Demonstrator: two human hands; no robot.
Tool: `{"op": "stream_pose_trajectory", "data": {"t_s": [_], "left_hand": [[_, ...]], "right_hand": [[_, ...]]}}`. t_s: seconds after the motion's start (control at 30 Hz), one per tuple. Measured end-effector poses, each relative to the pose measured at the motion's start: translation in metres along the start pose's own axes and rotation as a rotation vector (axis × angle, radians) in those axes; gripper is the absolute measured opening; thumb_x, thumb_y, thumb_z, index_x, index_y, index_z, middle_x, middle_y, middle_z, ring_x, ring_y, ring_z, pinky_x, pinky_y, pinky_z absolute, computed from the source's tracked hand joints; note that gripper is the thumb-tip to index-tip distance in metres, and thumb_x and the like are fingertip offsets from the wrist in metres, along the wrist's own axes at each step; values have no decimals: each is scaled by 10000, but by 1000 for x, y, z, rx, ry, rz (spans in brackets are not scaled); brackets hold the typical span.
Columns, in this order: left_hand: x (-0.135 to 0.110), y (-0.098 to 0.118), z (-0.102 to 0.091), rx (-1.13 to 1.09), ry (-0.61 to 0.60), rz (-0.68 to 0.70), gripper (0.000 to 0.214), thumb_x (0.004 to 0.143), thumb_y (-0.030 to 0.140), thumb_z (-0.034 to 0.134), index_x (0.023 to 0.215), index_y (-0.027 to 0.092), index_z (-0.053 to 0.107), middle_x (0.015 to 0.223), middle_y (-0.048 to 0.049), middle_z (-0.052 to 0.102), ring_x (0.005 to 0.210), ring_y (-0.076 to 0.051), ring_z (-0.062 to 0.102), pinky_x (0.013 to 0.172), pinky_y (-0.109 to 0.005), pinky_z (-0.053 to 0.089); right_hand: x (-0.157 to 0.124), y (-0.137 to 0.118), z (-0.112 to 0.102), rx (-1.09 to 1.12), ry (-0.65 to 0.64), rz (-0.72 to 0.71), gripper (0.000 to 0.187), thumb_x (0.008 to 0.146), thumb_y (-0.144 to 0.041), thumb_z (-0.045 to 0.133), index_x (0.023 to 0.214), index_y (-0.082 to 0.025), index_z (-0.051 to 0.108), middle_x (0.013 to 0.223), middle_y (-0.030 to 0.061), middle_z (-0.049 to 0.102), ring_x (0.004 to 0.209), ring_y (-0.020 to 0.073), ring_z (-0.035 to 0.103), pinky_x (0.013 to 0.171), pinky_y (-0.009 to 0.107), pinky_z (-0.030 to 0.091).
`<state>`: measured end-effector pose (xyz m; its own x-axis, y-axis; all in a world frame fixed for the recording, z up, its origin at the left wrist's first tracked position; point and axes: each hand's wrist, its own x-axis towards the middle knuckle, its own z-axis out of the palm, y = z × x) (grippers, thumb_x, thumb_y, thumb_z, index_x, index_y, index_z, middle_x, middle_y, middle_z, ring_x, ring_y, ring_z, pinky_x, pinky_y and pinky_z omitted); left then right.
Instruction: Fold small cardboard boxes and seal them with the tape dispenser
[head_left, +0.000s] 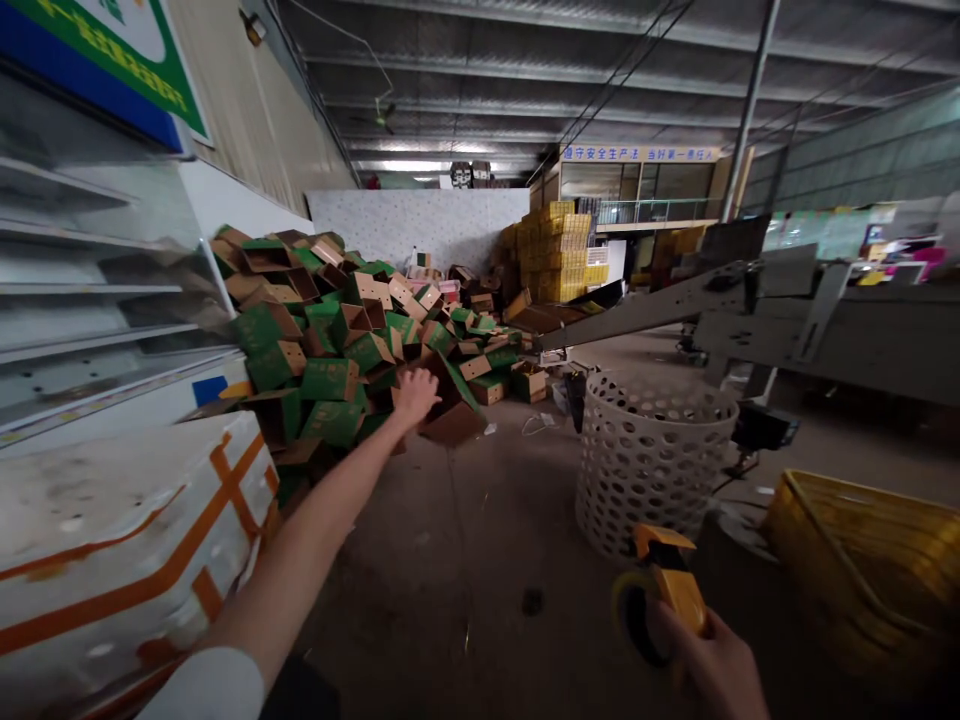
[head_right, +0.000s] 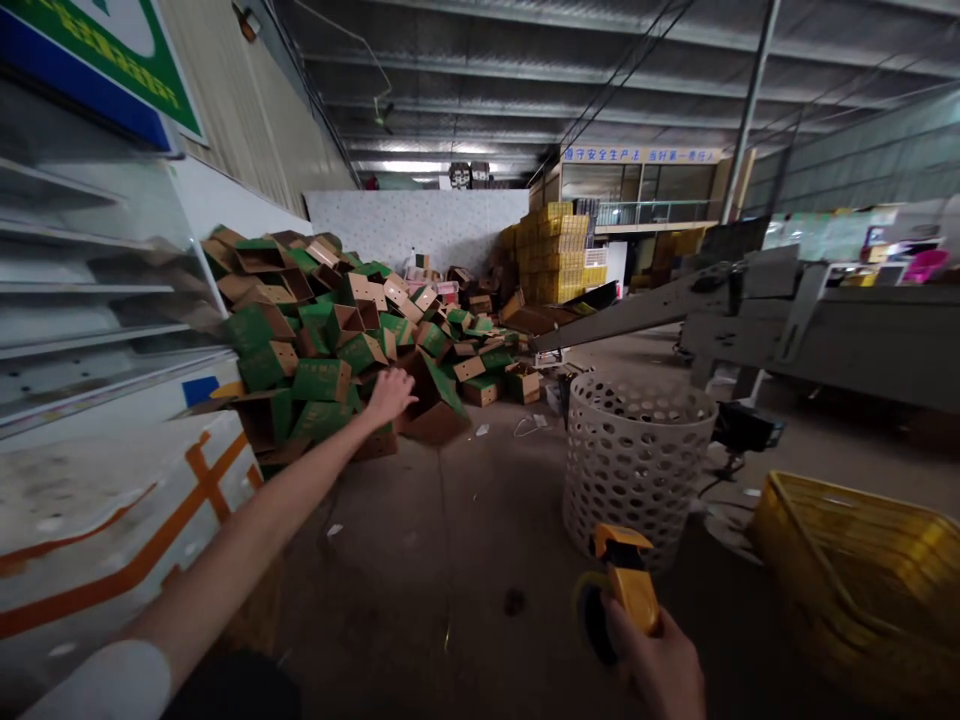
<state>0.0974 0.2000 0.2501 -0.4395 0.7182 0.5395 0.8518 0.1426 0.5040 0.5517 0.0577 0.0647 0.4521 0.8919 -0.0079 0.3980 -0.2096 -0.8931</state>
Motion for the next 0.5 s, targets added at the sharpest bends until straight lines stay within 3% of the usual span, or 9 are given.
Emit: {"op": "stream_pose_trajectory", "data": {"t_s": [0.07,0.1,0.17,0.23,0.3,0.4,0.5], "left_hand": [[41,-8,-20,84,-36,192,234,870,316,659,879,89,712,1212,-257,676,1287,-340,531,1066,-492,414],[45,-14,-23,116,-83,270,237,860,313,658,923,90,712,1203,-259,666,1228,-368,560,1036,-494,417],[21,-33,-15,102,-240,369,252,909,303,535,883,134,719,1044,-192,703,1035,-314,641,944,-419,453],[-34,-59,11,50,-360,420,254,887,309,526,765,182,708,827,-107,714,816,-236,657,807,-330,473],[-102,-89,50,-177,-602,408,269,864,363,509,768,207,706,763,-74,712,716,-207,639,720,-307,464],[-193,-129,111,-479,-894,109,358,775,566,544,750,224,644,701,-51,681,644,-205,626,640,-312,473],[-251,-150,150,-623,-920,-157,492,661,730,554,705,241,533,642,-19,604,606,-195,594,651,-341,483]], "right_hand": [[2,-1,4,0,-11,5,434,519,-631,652,693,-236,700,659,113,715,706,361,710,538,374,501],[3,-2,7,-1,-21,1,438,522,-632,649,697,-234,701,664,114,717,718,362,714,544,372,504],[2,-5,14,-7,-36,-13,446,528,-631,639,707,-228,705,659,111,717,727,361,717,548,366,507],[-1,-8,22,-9,-56,-40,458,529,-624,635,731,-220,713,664,104,719,739,354,722,554,351,511],[-6,-10,30,-19,-67,-58,478,516,-629,635,744,-216,715,668,98,721,741,347,724,559,340,512],[-15,-11,42,-38,-85,-90,486,510,-643,628,744,-225,714,669,83,721,732,336,721,570,332,515],[-24,-12,53,-64,-127,-126,447,537,-616,622,741,-229,717,663,66,716,717,319,717,571,319,511]]}}
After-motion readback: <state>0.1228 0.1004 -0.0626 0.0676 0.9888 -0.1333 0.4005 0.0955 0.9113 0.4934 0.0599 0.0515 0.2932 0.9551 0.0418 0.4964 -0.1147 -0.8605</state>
